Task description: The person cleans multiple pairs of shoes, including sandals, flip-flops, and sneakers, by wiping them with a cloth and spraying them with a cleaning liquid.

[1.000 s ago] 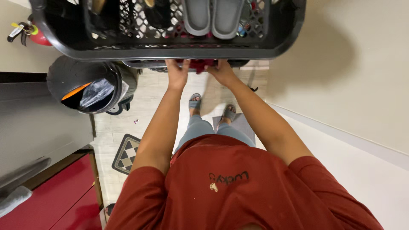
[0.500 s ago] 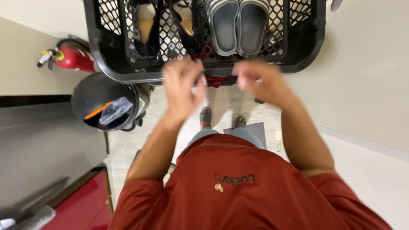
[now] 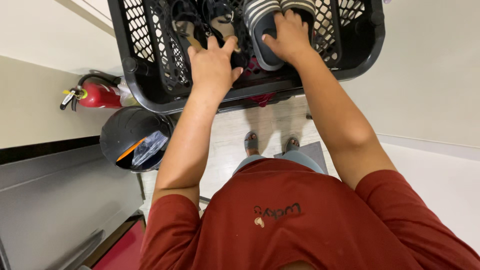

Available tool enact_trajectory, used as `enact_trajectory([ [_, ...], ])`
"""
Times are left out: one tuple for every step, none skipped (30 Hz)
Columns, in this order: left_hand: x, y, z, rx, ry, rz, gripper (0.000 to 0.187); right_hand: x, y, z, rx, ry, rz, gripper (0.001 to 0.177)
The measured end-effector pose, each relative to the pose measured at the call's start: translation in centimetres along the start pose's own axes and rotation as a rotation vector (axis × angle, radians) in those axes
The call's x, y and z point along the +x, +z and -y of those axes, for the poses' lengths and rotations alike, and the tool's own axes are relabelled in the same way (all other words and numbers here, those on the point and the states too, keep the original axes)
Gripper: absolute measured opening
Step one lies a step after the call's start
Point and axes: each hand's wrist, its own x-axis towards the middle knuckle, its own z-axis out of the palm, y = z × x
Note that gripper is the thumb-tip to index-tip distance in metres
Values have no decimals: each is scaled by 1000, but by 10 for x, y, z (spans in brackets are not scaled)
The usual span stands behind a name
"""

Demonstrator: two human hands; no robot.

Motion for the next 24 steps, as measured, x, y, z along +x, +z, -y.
enact_trajectory([
  [2, 2, 1, -1, 7, 2, 73, -5, -3, 3, 54, -17, -54, 67],
  [3, 4, 3, 0, 16, 13, 70, -12, -8, 6, 107, -34, -109, 65],
  [3, 5, 4, 1, 25, 23, 67, -20, -15, 8, 106, -28, -110, 65],
  [0, 4, 6, 0, 31, 25, 67, -28, -25, 9, 188, -72, -227, 62],
  [-2, 2, 9, -24, 36, 26, 64, -33, -36, 11, 271, -120, -345, 60],
  [-4, -1, 12, -49, 41, 26, 61, -41, -50, 11, 271, -115, -348, 60],
  [-4, -2, 13, -49, 46, 28, 61, -51, -64, 10, 356, -154, -419, 61],
  [-6, -3, 13, -71, 60, -3, 60, -63, -77, 8, 441, -195, -489, 62],
  [-7, -5, 14, -93, 70, -36, 59, -75, -91, 7, 441, -196, -490, 62],
  [-9, -7, 16, -92, 71, -36, 59, -88, -104, 5, 627, -188, -511, 58],
  [-11, -9, 18, -129, 97, -93, 64, -103, -117, 2, 815, -177, -528, 54],
  [-14, -12, 19, -165, 124, -150, 69, -119, -130, -5, 816, -175, -526, 54],
  [-19, -15, 19, -166, 126, -146, 69, -138, -144, -13, 858, -131, -511, 47],
  [-25, -20, 17, -191, 123, -189, 61, -155, -154, -22, 879, -107, -503, 44],
  [-30, -25, 13, -218, 121, -227, 53, -172, -163, -31, 901, -78, -492, 40],
  [-33, -30, 7, -213, 156, -299, 52, -188, -170, -42, 961, -68, -542, 40],
  [-37, -36, 1, -209, 188, -374, 52, -201, -173, -53, 989, -60, -564, 40],
  [-42, -43, -5, -318, 168, -372, 45, -216, -176, -66, 1018, -53, -587, 40],
  [-49, -49, -13, -428, 147, -370, 38, -233, -176, -79, 1057, -75, -621, 38],
  [-56, -53, -23, -469, 135, -406, 37, -250, -174, -93, 1076, -83, -636, 37],
  [-60, -56, -33, -490, 127, -425, 37, -264, -173, -108, 1096, -96, -651, 36],
  [-62, -58, -42, -512, 119, -444, 38, -277, -170, -123, 1129, -49, -682, 35],
  [-65, -57, -48, -564, 148, -459, 40, -286, -166, -138, 1146, -27, -680, 34],
  [-67, -53, -55, -595, 159, -463, 40, -301, -162, -149, 1159, 14, -696, 34],
])
